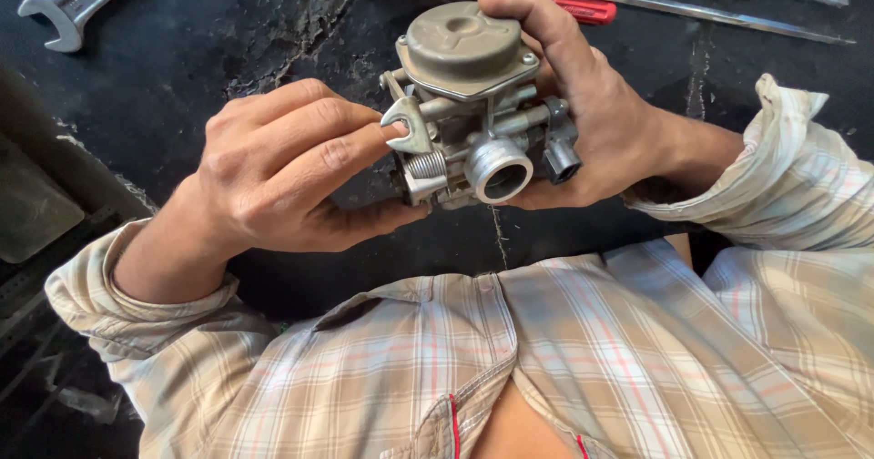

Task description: Repairing and adjusting a motorcycle carburetor on a workbench.

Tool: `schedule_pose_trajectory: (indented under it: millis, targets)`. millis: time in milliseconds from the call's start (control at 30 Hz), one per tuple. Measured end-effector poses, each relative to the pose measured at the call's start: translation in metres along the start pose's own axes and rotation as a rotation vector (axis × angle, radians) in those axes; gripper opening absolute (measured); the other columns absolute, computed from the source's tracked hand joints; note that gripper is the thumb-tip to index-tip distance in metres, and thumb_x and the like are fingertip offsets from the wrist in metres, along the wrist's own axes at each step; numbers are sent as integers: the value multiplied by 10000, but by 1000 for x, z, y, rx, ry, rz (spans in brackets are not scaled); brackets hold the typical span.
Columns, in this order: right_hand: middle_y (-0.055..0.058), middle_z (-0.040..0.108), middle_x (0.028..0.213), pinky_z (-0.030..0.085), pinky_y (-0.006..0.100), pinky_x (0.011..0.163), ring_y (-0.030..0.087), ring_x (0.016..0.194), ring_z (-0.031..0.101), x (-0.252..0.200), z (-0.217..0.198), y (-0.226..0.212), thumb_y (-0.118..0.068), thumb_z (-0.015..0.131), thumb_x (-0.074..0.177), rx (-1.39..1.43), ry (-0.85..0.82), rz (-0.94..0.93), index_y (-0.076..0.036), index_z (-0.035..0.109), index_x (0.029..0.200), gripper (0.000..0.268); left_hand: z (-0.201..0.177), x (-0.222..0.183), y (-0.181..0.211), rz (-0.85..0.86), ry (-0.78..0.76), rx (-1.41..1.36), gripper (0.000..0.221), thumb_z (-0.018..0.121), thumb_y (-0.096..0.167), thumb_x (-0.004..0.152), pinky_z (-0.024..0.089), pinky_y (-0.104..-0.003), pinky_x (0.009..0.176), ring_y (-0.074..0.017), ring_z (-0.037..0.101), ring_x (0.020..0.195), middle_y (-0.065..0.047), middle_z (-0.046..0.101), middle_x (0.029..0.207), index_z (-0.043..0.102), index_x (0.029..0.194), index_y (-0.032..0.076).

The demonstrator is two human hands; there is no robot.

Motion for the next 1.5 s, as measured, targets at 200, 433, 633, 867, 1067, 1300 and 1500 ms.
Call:
schedule_pose_trajectory:
  millis: [200, 433, 633, 867, 1067, 1300, 1500]
  targets:
    - [181, 436, 1511, 471, 393, 1229, 243, 1408, 528, 2, 0, -2, -45, 927, 731, -19, 9, -6, -64, 49, 1564, 1211, -3, 1, 1, -11, 6, 5, 446, 941, 194, 828, 533, -300, 575, -223, 656, 670, -157, 690, 843, 674, 1061, -77]
    - [193, 469, 1456, 424, 386, 1226, 259, 1393, 507, 6, -4, -4, -115, 958, 679, -74, 43, -22, -37, 85, 1527, 1220, -5, 10, -1, -13, -10, 9, 415, 916, 159, 823, 537, -310, 556, -246, 669, 673, -167, 690, 837, 678, 1041, -101]
    - [187, 479, 1402, 414, 399, 1199, 262, 1337, 526, 6, -3, -1, -217, 972, 675, -107, 47, -42, -2, 109, 1507, 1217, -7, 11, -6, -8, 5, -43, 383, 895, 152, 821, 560, -315, 554, -263, 693, 669, -179, 690, 811, 677, 983, -118]
    - [167, 542, 1341, 464, 336, 1120, 224, 1238, 596, 1, -5, 6, -252, 961, 703, -110, 45, 38, 19, 164, 1489, 1152, -6, 13, -10, -25, -9, -80, 338, 872, 120, 822, 574, -320, 559, -256, 693, 654, -183, 685, 797, 684, 954, -128]
    - [186, 492, 1375, 433, 360, 1150, 231, 1271, 560, -3, -3, 5, -212, 963, 704, -115, 36, 5, 0, 64, 1503, 1221, -7, 11, -11, -23, -8, -80, 348, 879, 131, 834, 568, -317, 554, -253, 686, 652, -181, 679, 800, 684, 963, -127]
    - [195, 482, 1371, 434, 366, 1151, 238, 1266, 557, -1, -4, 2, -220, 973, 705, -200, 42, -3, -16, 57, 1505, 1234, -4, 7, -11, -21, -5, -79, 349, 885, 136, 841, 568, -319, 556, -252, 691, 659, -175, 683, 801, 688, 968, -122]
    - [196, 480, 1372, 453, 365, 1148, 236, 1272, 557, -3, -5, 6, -240, 969, 707, -148, 32, -5, -18, 58, 1506, 1232, -6, 11, -12, -32, -15, -103, 308, 855, 96, 826, 586, -330, 570, -263, 703, 679, -192, 699, 807, 697, 981, -119]
Point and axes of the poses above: each hand's wrist, its own x-axis towards the middle knuckle, its own z-axis out of the palm, y = z × x, the point moved 10 cm from there along x, towards the middle knuckle
